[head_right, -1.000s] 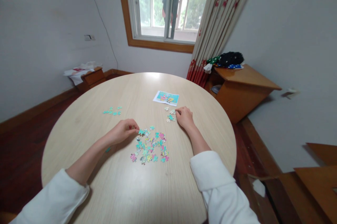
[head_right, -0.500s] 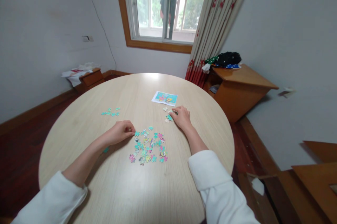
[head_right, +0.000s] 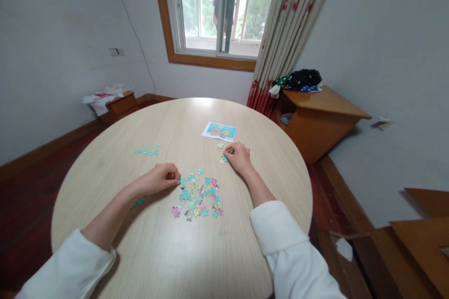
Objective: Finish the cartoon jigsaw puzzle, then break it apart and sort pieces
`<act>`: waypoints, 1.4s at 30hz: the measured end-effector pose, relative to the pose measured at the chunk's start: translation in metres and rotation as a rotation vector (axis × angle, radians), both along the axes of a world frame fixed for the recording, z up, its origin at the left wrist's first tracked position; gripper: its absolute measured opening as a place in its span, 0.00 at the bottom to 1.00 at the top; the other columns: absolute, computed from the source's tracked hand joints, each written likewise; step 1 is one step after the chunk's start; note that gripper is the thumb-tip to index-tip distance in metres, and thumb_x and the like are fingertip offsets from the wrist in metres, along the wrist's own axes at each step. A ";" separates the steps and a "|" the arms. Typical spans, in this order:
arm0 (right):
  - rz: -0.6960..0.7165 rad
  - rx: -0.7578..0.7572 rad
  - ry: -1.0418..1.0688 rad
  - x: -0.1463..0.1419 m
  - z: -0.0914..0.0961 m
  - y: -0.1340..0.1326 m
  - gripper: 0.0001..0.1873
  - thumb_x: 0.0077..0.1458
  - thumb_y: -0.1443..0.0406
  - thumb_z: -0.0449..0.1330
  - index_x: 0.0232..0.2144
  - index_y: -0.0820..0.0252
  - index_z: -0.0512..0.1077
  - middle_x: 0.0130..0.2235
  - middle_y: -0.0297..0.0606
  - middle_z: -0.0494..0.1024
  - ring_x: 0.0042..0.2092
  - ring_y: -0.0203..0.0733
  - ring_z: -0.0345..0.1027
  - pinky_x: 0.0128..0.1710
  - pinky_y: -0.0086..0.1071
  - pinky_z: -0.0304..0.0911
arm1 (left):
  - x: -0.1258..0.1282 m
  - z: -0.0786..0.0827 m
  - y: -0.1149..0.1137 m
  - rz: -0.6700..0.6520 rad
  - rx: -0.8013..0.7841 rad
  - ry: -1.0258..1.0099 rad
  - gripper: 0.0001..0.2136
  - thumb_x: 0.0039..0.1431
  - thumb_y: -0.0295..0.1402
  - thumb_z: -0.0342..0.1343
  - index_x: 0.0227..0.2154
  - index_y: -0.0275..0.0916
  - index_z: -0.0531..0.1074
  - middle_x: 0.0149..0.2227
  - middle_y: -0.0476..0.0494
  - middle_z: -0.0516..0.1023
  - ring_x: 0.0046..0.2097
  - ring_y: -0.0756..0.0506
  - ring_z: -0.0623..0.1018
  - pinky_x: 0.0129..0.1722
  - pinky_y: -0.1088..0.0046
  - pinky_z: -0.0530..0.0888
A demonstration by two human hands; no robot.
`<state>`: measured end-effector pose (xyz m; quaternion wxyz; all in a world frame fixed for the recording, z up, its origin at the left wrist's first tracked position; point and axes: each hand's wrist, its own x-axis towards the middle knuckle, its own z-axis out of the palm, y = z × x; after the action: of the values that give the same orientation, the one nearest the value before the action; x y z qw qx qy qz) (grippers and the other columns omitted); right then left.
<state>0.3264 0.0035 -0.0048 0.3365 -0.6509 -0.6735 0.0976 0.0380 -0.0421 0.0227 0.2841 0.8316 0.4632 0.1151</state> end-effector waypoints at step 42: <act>0.512 -0.020 0.384 -0.083 0.027 -0.053 0.08 0.50 0.65 0.61 0.34 0.60 0.77 0.31 0.38 0.80 0.32 0.36 0.69 0.32 0.31 0.61 | 0.025 0.009 -0.010 0.249 -0.362 -0.701 0.07 0.44 0.33 0.58 0.20 0.34 0.71 0.20 0.48 0.70 0.23 0.53 0.64 0.26 0.74 0.59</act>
<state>0.2432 -0.0498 0.0217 0.4155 -0.4332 -0.7385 0.3071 0.0630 -0.0517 0.0314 0.5501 0.6162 0.4485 0.3415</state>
